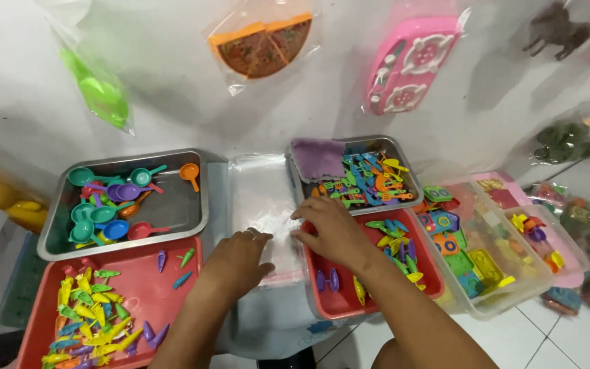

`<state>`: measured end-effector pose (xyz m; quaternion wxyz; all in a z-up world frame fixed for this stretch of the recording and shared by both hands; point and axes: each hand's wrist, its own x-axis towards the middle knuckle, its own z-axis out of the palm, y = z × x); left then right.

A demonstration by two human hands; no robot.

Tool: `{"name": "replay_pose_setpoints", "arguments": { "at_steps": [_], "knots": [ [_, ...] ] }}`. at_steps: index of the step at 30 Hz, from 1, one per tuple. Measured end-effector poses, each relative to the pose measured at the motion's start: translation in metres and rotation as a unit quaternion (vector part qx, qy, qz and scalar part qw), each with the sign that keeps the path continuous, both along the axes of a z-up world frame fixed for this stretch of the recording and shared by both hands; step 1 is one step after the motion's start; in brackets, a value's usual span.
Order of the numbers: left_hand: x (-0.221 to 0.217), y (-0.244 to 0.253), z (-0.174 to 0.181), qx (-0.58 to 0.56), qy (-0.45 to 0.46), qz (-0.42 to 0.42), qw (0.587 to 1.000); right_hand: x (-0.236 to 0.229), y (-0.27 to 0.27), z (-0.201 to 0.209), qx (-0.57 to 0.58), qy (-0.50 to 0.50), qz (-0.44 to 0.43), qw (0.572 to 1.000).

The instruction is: The person sits on the floor and sorts small plastic toys from red trays into clear plastic bags. They use a purple cloth to wipe the toys before placing them inside the bags, then seal the bags and set them aside.

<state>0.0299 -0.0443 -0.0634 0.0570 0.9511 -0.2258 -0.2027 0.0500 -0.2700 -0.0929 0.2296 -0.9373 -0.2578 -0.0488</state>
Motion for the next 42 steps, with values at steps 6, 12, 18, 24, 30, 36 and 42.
{"name": "replay_pose_setpoints", "arguments": {
  "at_steps": [6,12,18,24,30,36,42],
  "knots": [
    [-0.005,-0.006,0.007,0.011,-0.004,0.001,1.0,-0.004,-0.025,-0.002,0.045,-0.047,0.021,0.998],
    [0.008,0.013,-0.068,-0.102,-0.119,0.005,0.988,-0.01,-0.055,-0.008,0.093,-0.095,-0.033,0.991],
    [0.014,0.015,-0.069,-0.06,-0.088,0.022,0.994,-0.015,-0.143,0.022,0.213,-0.08,-0.15,0.962],
    [0.013,0.005,-0.054,0.023,-0.043,0.033,0.998,-0.005,-0.319,-0.099,0.184,0.018,-0.37,0.91],
    [0.039,0.028,-0.107,0.112,-0.015,0.018,0.993,-0.015,-0.391,-0.272,-0.075,0.095,-0.31,0.943],
    [0.039,0.009,-0.082,0.164,0.047,0.046,0.984,-0.002,-0.379,-0.247,-0.147,0.153,-0.317,0.924],
    [0.026,0.0,-0.052,0.054,0.014,0.073,0.996,-0.022,-0.355,-0.161,-0.309,0.205,-0.3,0.879]
  ]
}}
